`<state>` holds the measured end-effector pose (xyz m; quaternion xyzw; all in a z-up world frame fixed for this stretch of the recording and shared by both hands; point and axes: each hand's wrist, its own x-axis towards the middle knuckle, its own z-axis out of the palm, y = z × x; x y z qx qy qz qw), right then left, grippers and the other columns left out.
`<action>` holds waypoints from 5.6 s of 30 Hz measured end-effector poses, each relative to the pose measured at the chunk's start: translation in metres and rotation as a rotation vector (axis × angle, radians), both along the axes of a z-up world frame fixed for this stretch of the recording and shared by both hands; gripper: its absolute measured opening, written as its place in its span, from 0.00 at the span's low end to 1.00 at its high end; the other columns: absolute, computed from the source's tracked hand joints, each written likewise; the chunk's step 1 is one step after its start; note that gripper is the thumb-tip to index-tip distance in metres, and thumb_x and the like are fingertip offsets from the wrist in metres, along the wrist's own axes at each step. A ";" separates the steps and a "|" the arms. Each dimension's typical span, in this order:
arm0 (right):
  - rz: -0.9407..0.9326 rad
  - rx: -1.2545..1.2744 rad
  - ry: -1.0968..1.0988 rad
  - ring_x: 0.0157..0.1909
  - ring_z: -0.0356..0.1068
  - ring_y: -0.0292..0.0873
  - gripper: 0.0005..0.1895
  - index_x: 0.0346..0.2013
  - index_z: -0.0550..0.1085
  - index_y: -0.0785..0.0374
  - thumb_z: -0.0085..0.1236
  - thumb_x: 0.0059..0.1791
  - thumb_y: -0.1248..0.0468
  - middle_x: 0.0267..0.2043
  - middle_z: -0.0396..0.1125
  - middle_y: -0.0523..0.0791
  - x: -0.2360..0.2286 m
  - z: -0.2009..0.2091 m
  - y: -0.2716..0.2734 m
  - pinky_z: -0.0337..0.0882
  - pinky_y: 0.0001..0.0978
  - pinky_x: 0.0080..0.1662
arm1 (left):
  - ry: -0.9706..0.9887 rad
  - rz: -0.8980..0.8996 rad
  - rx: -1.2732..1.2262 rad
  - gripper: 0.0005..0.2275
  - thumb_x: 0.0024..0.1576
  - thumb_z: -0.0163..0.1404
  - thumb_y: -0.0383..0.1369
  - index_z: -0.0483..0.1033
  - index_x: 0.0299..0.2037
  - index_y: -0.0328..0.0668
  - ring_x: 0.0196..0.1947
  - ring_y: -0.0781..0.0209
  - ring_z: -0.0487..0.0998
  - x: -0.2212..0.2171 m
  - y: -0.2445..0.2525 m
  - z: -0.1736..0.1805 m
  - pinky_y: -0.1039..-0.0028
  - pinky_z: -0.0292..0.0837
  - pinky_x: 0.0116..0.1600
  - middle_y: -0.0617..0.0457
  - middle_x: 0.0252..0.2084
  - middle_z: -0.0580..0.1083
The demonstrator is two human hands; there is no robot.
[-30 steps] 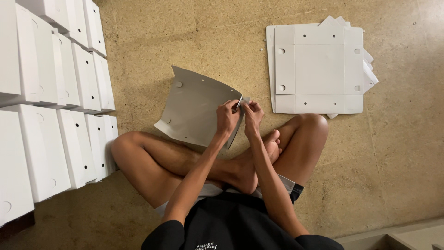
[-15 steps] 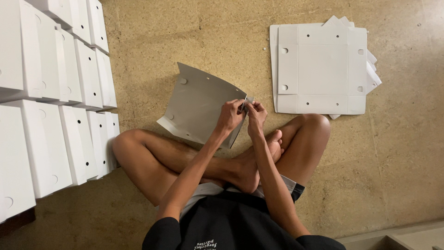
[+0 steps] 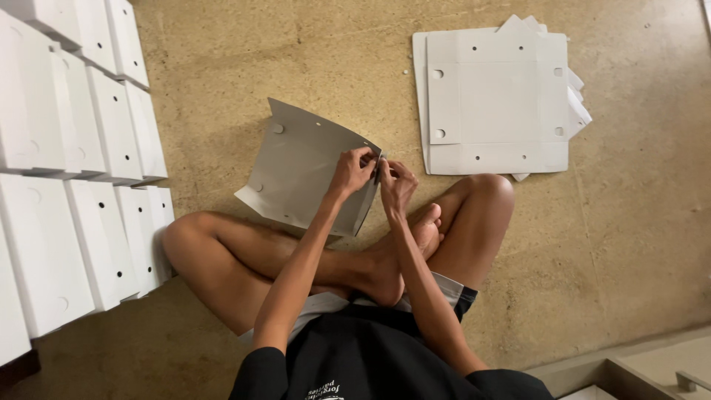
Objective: The person sits on the floor and assembles white cardboard boxes by folding the sides and inserting tabs into slots. They handle flat cardboard pieces, fold them into box shapes, and stack the finished boxes to the left.
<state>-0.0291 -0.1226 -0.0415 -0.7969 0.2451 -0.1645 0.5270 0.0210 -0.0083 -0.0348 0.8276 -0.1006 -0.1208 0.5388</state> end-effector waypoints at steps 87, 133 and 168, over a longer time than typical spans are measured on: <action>0.785 -0.401 0.130 0.40 0.70 0.61 0.20 0.42 0.81 0.47 0.45 0.46 0.70 0.37 0.66 0.47 0.108 -0.042 -0.021 0.71 0.54 0.43 | -0.266 -0.023 0.426 0.14 0.46 0.40 0.13 0.80 0.34 0.29 0.39 0.33 0.76 0.098 0.148 -0.083 0.51 0.76 0.48 0.39 0.34 0.72; 0.464 0.396 0.224 0.31 0.68 0.71 0.34 0.65 0.50 0.68 0.51 0.47 0.72 0.49 0.43 0.65 -0.044 -0.017 0.037 0.77 0.59 0.29 | 0.257 -0.139 0.508 0.29 0.59 0.33 0.59 0.71 0.48 0.41 0.44 0.29 0.78 -0.041 0.029 -0.054 0.45 0.73 0.44 0.35 0.45 0.74; 0.249 0.542 0.262 0.28 0.63 0.29 0.18 0.42 0.73 0.60 0.66 0.39 0.68 0.25 0.70 0.39 -0.031 0.004 0.040 0.58 0.19 0.31 | -0.006 0.215 0.041 0.11 0.57 0.54 0.41 0.75 0.28 0.44 0.27 0.52 0.80 -0.065 0.071 -0.001 0.66 0.75 0.32 0.49 0.24 0.77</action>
